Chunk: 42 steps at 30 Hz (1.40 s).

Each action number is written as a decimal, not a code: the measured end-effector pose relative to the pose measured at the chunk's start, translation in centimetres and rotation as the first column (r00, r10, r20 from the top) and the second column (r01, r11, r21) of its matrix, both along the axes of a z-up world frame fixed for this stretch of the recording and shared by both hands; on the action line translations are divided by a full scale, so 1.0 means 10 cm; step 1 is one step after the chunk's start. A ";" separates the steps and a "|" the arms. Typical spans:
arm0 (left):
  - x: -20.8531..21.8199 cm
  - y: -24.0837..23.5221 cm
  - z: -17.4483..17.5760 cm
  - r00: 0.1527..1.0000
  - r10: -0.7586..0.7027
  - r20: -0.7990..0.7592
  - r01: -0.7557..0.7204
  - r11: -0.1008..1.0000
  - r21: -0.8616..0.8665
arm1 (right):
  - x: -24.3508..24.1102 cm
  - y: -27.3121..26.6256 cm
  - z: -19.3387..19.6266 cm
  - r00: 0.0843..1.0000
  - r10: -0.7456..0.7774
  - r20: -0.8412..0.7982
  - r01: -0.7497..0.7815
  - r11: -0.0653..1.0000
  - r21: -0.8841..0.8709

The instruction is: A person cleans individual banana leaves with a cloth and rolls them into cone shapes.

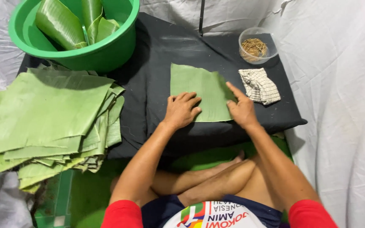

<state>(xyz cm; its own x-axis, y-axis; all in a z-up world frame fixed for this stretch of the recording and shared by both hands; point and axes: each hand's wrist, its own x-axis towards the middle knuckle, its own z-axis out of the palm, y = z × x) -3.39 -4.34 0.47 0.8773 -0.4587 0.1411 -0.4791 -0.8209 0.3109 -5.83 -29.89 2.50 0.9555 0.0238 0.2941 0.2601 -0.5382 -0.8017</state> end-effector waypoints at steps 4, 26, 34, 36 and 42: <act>-0.04 0.00 -0.05 0.999 0.007 0.041 -0.005 0.999 -0.049 | 0.12 -0.04 -0.06 0.987 -0.085 -0.138 0.104 0.985 0.137; -0.16 -0.07 0.13 0.991 0.108 -0.080 -0.112 0.993 -0.039 | 0.01 -0.17 -0.27 0.974 -0.040 -0.224 0.111 0.943 0.312; -0.18 -0.03 -0.04 0.983 0.149 -0.110 -0.154 0.987 -0.041 | 0.01 -0.17 -0.35 0.978 -0.047 -0.203 0.101 0.959 0.263; -0.12 -0.02 -0.05 0.990 0.126 -0.069 -0.130 0.990 -0.050 | 0.04 -0.15 -0.40 0.982 -0.091 -0.166 0.135 0.951 0.277; -0.07 0.01 -0.08 0.990 0.097 -0.105 -0.104 0.993 -0.059 | 0.12 -0.12 -0.51 0.961 -0.203 -0.188 0.242 0.946 0.217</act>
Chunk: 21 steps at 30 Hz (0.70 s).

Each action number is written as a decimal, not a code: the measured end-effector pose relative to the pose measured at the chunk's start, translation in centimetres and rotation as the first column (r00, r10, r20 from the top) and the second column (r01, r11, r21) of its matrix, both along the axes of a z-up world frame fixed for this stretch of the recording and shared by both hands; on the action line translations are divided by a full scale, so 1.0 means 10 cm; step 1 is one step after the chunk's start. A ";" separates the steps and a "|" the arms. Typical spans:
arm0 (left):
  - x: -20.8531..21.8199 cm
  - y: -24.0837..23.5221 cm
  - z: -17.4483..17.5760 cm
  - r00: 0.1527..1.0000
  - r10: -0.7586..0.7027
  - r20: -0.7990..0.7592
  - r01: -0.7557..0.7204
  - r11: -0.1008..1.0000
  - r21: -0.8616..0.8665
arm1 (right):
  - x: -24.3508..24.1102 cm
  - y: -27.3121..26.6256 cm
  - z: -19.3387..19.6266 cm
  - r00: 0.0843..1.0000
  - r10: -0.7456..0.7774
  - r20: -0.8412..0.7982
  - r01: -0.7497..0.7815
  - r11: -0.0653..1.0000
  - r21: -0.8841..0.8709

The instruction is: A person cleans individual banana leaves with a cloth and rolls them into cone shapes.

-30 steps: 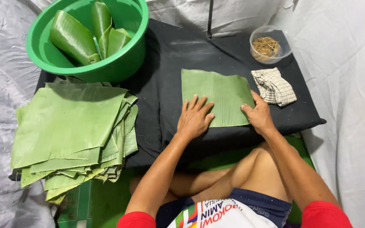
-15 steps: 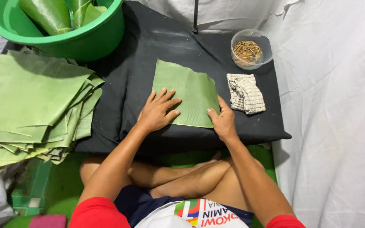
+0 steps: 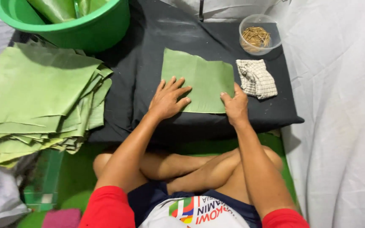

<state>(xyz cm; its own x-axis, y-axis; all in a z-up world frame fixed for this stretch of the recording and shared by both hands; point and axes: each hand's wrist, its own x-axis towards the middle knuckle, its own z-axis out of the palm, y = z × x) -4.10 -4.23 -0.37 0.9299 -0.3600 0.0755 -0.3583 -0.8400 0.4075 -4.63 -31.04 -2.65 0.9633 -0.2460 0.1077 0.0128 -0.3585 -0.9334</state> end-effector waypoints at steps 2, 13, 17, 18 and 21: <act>-0.06 0.02 -0.01 0.999 -0.016 -0.031 0.015 1.000 -0.022 | -0.08 0.03 0.04 1.000 -0.011 -0.011 0.011 1.000 0.014; -0.05 -0.01 0.16 0.998 -0.024 -0.065 0.018 0.996 -0.089 | -0.08 -0.05 0.15 0.996 0.029 -0.089 -0.024 0.998 0.063; -0.08 -0.01 0.20 0.997 -0.017 -0.074 0.008 0.992 -0.122 | -0.11 -0.05 0.23 0.990 0.066 -0.128 -0.048 0.989 0.137; -0.08 -0.01 0.22 0.997 -0.020 -0.077 0.009 0.991 -0.136 | -0.12 -0.05 0.24 0.989 0.077 -0.129 -0.054 0.983 0.175; -0.08 -0.04 0.27 0.997 -0.013 -0.080 0.004 0.994 -0.110 | -0.15 -0.06 0.28 0.985 0.092 -0.145 -0.056 0.971 0.233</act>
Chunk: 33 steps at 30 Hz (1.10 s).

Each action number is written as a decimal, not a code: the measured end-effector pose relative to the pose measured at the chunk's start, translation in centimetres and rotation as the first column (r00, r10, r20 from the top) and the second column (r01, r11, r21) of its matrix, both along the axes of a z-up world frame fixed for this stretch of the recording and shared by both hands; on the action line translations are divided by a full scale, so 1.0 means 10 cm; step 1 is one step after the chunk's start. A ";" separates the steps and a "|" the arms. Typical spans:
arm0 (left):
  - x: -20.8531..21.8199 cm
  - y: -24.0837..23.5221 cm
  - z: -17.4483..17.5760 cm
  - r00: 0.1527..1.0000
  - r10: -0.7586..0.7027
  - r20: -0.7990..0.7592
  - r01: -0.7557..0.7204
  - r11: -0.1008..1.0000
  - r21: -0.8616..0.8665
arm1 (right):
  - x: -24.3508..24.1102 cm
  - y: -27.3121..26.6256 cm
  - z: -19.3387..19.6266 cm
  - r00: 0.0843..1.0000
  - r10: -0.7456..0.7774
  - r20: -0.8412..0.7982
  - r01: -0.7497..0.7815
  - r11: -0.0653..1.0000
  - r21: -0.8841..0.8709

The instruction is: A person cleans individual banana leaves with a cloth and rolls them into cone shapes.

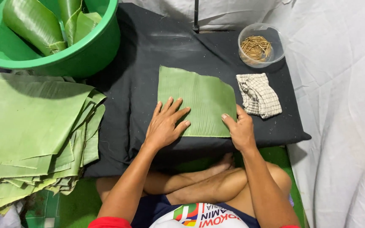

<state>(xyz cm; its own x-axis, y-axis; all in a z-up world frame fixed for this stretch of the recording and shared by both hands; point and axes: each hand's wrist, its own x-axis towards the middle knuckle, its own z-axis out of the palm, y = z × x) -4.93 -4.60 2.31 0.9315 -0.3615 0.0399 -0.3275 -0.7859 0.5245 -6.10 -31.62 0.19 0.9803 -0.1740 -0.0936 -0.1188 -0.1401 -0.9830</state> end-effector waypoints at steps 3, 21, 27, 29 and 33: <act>0.02 -0.01 0.01 1.000 0.008 -0.003 -0.008 1.000 -0.001 | 0.01 -0.02 -0.06 0.999 0.010 -0.032 -0.009 0.999 0.044; 0.04 -0.01 -0.01 0.998 0.003 0.060 -0.006 0.998 0.057 | 0.04 0.08 0.04 0.999 -0.038 0.009 0.039 0.981 -0.191; 0.04 0.00 0.03 0.999 -0.015 0.052 0.013 0.999 0.041 | 0.05 0.16 0.00 0.991 -0.124 0.051 0.133 0.944 -0.300; 0.02 0.02 0.00 0.997 -0.026 0.068 0.023 0.999 0.038 | 0.06 0.16 -0.06 0.987 -0.150 0.059 0.161 0.933 -0.322; 0.03 0.03 -0.05 0.996 -0.014 0.087 0.015 1.000 -0.010 | 0.12 0.05 0.01 0.981 -0.166 0.096 0.191 0.891 -0.412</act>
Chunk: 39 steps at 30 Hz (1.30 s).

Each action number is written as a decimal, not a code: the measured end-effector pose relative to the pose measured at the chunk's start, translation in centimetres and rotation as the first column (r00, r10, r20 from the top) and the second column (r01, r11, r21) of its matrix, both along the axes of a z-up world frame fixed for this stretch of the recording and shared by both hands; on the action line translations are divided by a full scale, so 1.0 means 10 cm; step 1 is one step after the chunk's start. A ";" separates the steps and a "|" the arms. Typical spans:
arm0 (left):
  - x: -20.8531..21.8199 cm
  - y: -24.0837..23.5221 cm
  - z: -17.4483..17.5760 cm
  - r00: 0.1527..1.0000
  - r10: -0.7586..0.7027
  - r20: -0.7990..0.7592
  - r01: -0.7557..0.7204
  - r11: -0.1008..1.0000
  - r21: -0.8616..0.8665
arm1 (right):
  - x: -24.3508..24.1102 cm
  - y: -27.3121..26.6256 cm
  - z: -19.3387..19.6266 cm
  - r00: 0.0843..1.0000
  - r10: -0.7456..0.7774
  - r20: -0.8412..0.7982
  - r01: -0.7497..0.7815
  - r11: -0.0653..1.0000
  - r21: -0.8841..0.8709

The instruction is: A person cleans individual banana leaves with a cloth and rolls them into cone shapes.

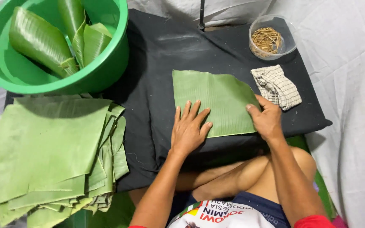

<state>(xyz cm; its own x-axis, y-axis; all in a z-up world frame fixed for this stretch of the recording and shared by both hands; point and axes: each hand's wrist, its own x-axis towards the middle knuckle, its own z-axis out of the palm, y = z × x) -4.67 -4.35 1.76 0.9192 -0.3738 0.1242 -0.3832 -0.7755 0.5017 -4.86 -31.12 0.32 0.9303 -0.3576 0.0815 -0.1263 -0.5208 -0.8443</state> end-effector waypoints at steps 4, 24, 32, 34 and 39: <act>-0.01 0.00 0.04 1.000 -0.004 -0.012 0.004 1.000 0.014 | 0.03 -0.02 0.10 1.000 0.005 0.021 -0.005 1.000 -0.014; 0.02 -0.04 -0.07 0.994 0.101 -0.043 -0.098 0.993 0.064 | 0.40 -0.71 0.15 0.937 0.345 -0.044 -0.292 0.711 -0.639; 0.30 0.47 0.26 0.993 0.075 -0.089 -0.037 0.926 0.375 | 0.60 -1.11 -0.08 0.939 0.288 0.191 -0.084 0.726 -0.682; 0.40 0.61 0.25 0.990 0.076 -0.119 -0.017 0.900 0.435 | 0.57 -1.02 0.07 0.896 0.305 0.322 -0.025 0.760 -0.649; 0.50 0.74 0.33 0.963 0.054 -0.266 0.058 0.916 0.396 | 0.34 -0.19 0.57 0.864 0.366 0.345 -0.122 0.818 -0.562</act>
